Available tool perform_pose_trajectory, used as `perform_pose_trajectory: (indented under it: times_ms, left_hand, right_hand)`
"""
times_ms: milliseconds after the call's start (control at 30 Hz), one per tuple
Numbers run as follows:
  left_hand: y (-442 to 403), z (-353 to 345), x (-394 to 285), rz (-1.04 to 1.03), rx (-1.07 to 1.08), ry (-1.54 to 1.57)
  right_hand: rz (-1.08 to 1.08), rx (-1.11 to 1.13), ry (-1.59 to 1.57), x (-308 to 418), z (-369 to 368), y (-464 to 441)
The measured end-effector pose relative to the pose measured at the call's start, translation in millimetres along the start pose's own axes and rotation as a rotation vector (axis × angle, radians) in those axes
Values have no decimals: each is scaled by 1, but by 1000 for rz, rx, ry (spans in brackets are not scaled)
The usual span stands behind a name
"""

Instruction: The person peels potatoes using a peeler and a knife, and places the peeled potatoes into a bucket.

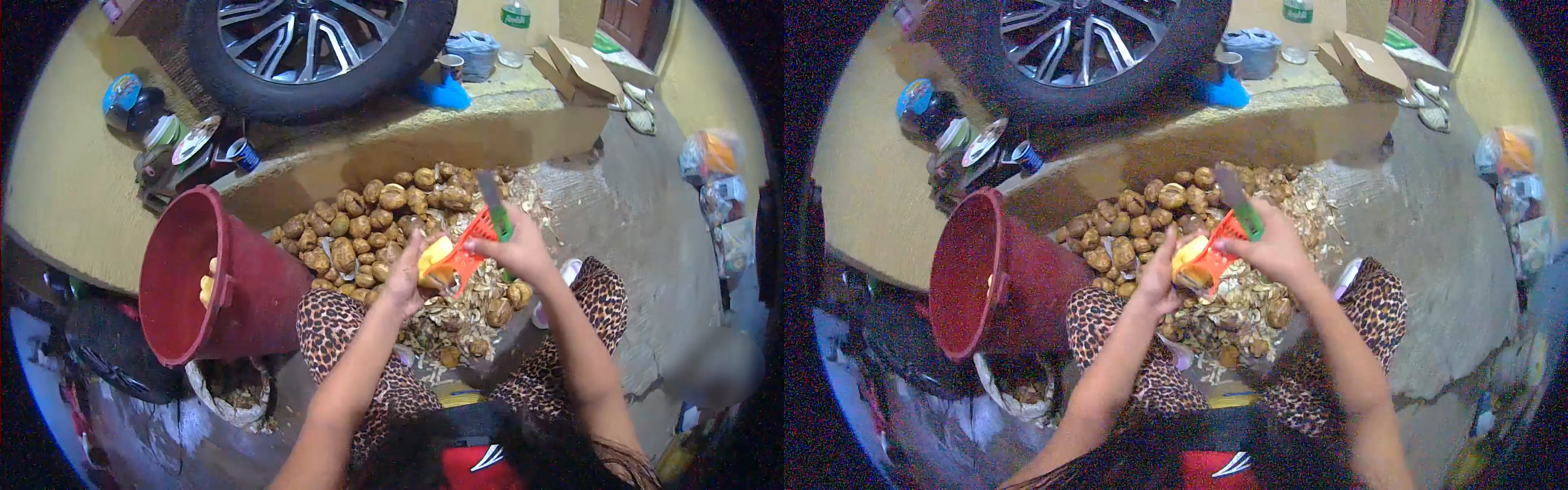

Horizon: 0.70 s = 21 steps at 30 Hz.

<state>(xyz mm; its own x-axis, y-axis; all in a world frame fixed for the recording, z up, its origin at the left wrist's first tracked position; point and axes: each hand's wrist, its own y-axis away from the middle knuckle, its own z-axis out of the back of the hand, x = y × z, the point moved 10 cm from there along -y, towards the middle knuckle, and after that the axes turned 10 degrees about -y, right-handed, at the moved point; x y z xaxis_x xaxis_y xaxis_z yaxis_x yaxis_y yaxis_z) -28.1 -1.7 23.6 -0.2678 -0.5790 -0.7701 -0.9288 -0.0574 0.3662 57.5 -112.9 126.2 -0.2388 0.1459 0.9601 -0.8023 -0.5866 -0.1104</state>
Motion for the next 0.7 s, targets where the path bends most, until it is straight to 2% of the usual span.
perform_pose_trajectory:
  times_ms: [33,100,167,267,300,400,433,533,567,600,667,700]
  left_hand:
    - [10,-5,0,-8,-15,-20]
    - [20,0,7,-57,13,-85]
    - [33,0,16,-19,65,-140]
    - [46,0,21,17,79,-148]
    - [47,3,24,18,54,-120]
    - [54,-6,28,74,38,-65]
    - [57,-10,30,103,45,-53]
    - [52,-3,46,101,201,-158]
    - [51,1,53,92,200,-149]
    - [51,5,54,86,152,-130]
    - [47,8,55,73,66,-89]
    - [41,14,60,101,14,-103]
  right_hand:
    - [-42,20,83,-11,-6,2]
    - [-40,-60,69,-25,6,-4]
    - [-24,-155,5,-30,33,-9]
    - [-174,-206,-93,-33,53,2]
    - [-94,-175,-59,-24,45,7]
    - [-199,77,-82,-6,-9,37]
    - [61,-16,-31,-1,-10,35]
    - [-48,-253,131,-36,36,27]
    - [3,-357,300,-31,52,30]
    - [-72,-318,47,-43,50,23]
    - [-143,-236,-153,-54,38,33]
    - [-186,-169,-155,-40,19,43]
